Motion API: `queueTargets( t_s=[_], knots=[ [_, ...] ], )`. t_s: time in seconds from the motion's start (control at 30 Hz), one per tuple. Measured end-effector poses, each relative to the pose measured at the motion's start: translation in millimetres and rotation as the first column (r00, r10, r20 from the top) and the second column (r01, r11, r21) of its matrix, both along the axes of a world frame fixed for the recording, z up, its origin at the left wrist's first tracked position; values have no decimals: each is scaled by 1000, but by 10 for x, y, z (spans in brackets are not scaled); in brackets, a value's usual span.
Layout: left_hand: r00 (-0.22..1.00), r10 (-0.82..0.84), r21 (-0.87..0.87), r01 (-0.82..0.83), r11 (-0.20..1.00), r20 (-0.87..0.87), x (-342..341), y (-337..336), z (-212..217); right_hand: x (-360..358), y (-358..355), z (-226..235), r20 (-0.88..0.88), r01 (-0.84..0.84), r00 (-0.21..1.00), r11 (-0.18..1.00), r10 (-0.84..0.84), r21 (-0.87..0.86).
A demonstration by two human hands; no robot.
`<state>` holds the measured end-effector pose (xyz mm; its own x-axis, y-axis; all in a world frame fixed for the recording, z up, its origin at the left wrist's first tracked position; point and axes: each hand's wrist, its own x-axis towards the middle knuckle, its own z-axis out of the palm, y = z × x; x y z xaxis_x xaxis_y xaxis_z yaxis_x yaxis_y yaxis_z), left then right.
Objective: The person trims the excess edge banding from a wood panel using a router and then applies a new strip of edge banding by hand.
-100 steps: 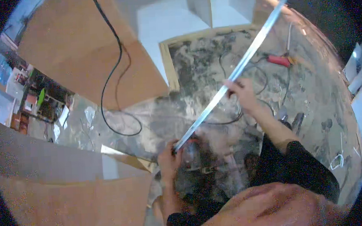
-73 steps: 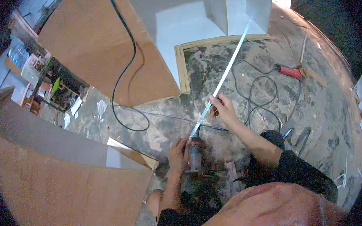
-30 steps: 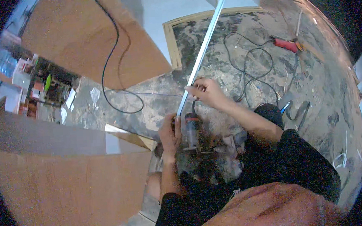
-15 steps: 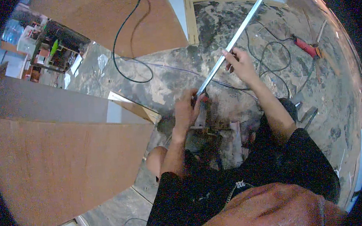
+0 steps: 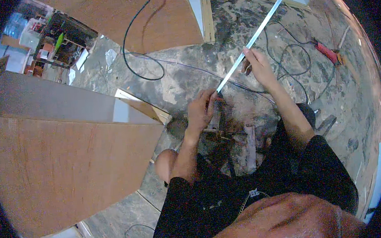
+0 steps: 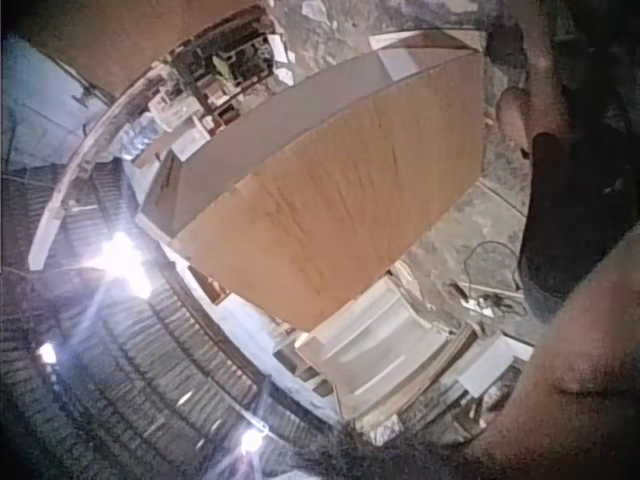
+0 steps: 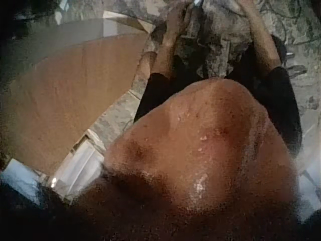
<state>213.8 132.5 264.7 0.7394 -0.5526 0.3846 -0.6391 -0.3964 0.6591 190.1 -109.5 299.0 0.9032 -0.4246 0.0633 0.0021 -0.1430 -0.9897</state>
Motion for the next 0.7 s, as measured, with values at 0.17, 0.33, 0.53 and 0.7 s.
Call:
queueTargets(
  t_s=[0.17,0.33,0.53,0.7],
  knots=[
    [1000,17,5,-17,1000,5,30,30,43,19,24,46,-31,17,999,999,-18,-38],
    [999,40,34,-39,999,-26,-34,-38,168,-47,-8,130,-69,40,997,999,-40,3],
    [998,25,71,-20,997,-60,-79,-48,196,-81,-20,151,-39,29,999,997,-31,-71],
    [998,37,52,-34,998,-50,-95,-52,217,-98,30,177,-15,12,1000,989,-15,-150]
  ],
)
